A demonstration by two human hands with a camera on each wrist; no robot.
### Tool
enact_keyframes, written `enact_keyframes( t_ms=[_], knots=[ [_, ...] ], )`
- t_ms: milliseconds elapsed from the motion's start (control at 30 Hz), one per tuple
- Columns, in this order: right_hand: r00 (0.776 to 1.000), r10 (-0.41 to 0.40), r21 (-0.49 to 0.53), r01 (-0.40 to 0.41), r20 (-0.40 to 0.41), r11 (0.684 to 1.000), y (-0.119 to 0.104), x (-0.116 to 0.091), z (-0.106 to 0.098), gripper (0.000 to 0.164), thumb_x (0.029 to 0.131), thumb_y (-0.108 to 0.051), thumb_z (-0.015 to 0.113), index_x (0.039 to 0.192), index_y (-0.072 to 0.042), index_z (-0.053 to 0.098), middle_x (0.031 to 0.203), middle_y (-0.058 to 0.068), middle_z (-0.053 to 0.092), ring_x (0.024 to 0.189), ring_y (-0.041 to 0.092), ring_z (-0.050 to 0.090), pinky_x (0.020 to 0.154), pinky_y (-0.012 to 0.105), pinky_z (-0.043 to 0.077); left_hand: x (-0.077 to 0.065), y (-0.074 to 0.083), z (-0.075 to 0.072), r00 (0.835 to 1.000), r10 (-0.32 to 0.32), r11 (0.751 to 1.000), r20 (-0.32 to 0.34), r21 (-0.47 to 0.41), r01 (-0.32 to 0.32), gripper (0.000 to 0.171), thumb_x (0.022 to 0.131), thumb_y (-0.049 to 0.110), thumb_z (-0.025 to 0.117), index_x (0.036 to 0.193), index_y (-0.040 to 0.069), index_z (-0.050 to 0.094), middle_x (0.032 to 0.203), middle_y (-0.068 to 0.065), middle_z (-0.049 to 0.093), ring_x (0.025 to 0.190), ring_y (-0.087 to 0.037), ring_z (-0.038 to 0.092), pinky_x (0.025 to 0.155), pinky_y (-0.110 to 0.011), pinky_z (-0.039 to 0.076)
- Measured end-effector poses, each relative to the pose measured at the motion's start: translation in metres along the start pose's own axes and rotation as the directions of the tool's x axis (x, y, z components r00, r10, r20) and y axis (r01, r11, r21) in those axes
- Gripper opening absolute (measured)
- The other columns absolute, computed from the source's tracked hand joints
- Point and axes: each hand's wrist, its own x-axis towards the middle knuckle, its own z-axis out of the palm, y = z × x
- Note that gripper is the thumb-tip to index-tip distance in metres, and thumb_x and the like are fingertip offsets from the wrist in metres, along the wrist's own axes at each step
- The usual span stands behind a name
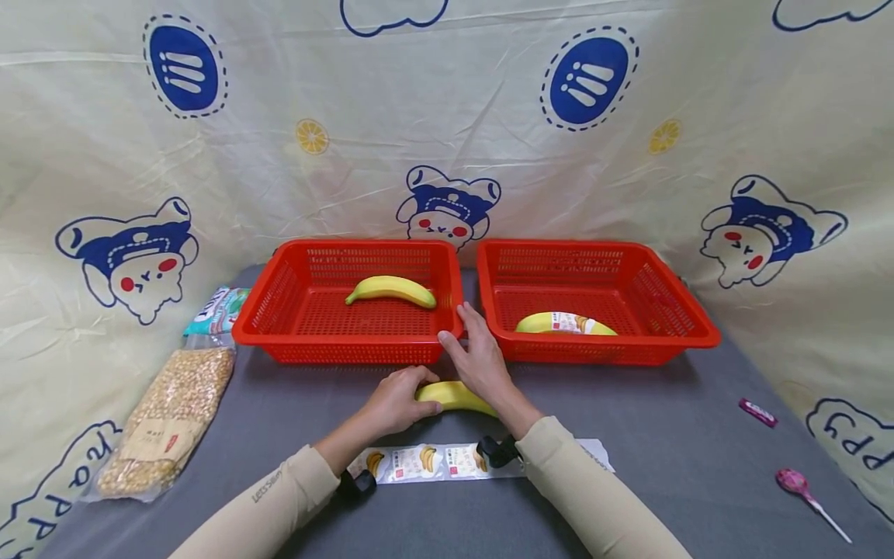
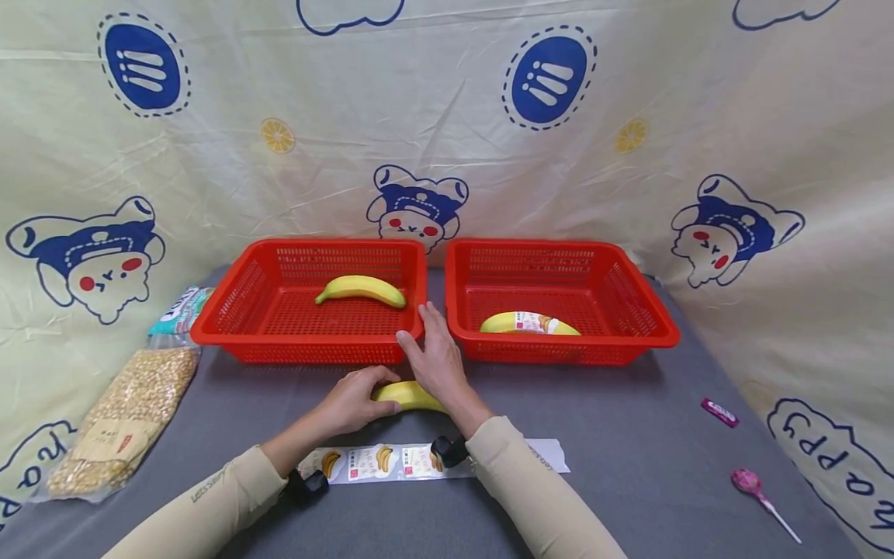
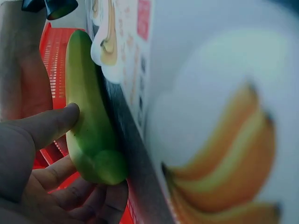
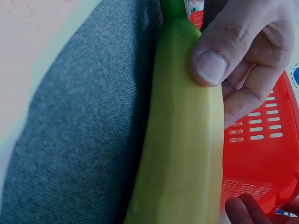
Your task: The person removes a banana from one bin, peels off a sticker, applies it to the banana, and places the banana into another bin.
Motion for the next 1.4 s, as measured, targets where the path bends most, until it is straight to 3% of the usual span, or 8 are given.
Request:
enact_keyframes(
  t_ms=[133, 533, 833, 1133, 1400],
  knots=[
    [1.0, -0.014, -0.003, 0.013, -0.014, 1.0, 0.0, 0.0, 0.0, 0.066, 0.092, -0.035, 0.058, 0.146, -0.008, 0.032, 0.155, 0.008, 0.026, 0.132, 0.028, 0.044, 0.1, 0.042, 0.044, 0.0, 0.001, 0.002, 0.999, 0.037, 0.999, 0.002, 0.005, -0.037, 0.038, 0.078, 0.023, 0.075, 0.112, 0.008, 0.064, 0.101, -0.006, 0.066, 0.085, -0.015, 0.054, 0.076, -0.033, 0.042],
    [0.999, 0.02, -0.009, -0.019, 0.038, 1.0, -0.001, -0.002, -0.004, 0.068, 0.091, -0.037, 0.057, 0.148, -0.011, 0.029, 0.157, 0.006, 0.024, 0.134, 0.029, 0.042, 0.102, 0.043, 0.043, -0.007, 0.003, -0.001, 0.998, 0.051, 0.997, -0.023, 0.063, -0.05, 0.043, 0.078, 0.028, 0.074, 0.115, 0.01, 0.063, 0.103, -0.006, 0.064, 0.094, -0.019, 0.054, 0.082, -0.038, 0.044],
    [0.993, -0.07, -0.035, 0.074, 0.099, 0.997, -0.008, -0.031, -0.025, 0.07, 0.09, -0.03, 0.061, 0.148, -0.012, 0.026, 0.156, 0.006, 0.025, 0.126, 0.033, 0.051, 0.094, 0.046, 0.048, -0.026, 0.016, -0.021, 0.991, 0.065, 0.995, -0.114, 0.082, -0.056, 0.041, 0.078, 0.027, 0.074, 0.115, 0.013, 0.063, 0.106, -0.006, 0.062, 0.095, -0.018, 0.05, 0.078, -0.035, 0.043],
    [0.987, -0.059, -0.152, 0.082, 0.152, 0.985, 0.008, -0.075, -0.045, 0.055, 0.083, -0.025, 0.07, 0.133, -0.017, 0.048, 0.122, 0.007, 0.056, 0.105, 0.021, 0.055, 0.087, 0.04, 0.051, -0.055, 0.019, -0.013, 0.992, 0.1, 0.992, -0.076, 0.081, -0.093, 0.038, 0.078, 0.026, 0.075, 0.113, 0.013, 0.065, 0.105, -0.002, 0.061, 0.094, -0.013, 0.046, 0.077, -0.031, 0.042],
    [0.962, -0.05, -0.248, 0.12, 0.269, 0.961, 0.024, -0.1, -0.052, 0.04, 0.077, -0.025, 0.076, 0.114, -0.015, 0.063, 0.093, -0.002, 0.055, 0.082, 0.013, 0.05, 0.065, 0.019, 0.042, -0.073, 0.014, 0.0, 0.978, 0.205, 0.971, -0.045, 0.135, -0.197, 0.028, 0.075, 0.02, 0.075, 0.102, 0.012, 0.07, 0.093, 0.002, 0.059, 0.088, -0.012, 0.047, 0.075, -0.027, 0.043]
  ],
)
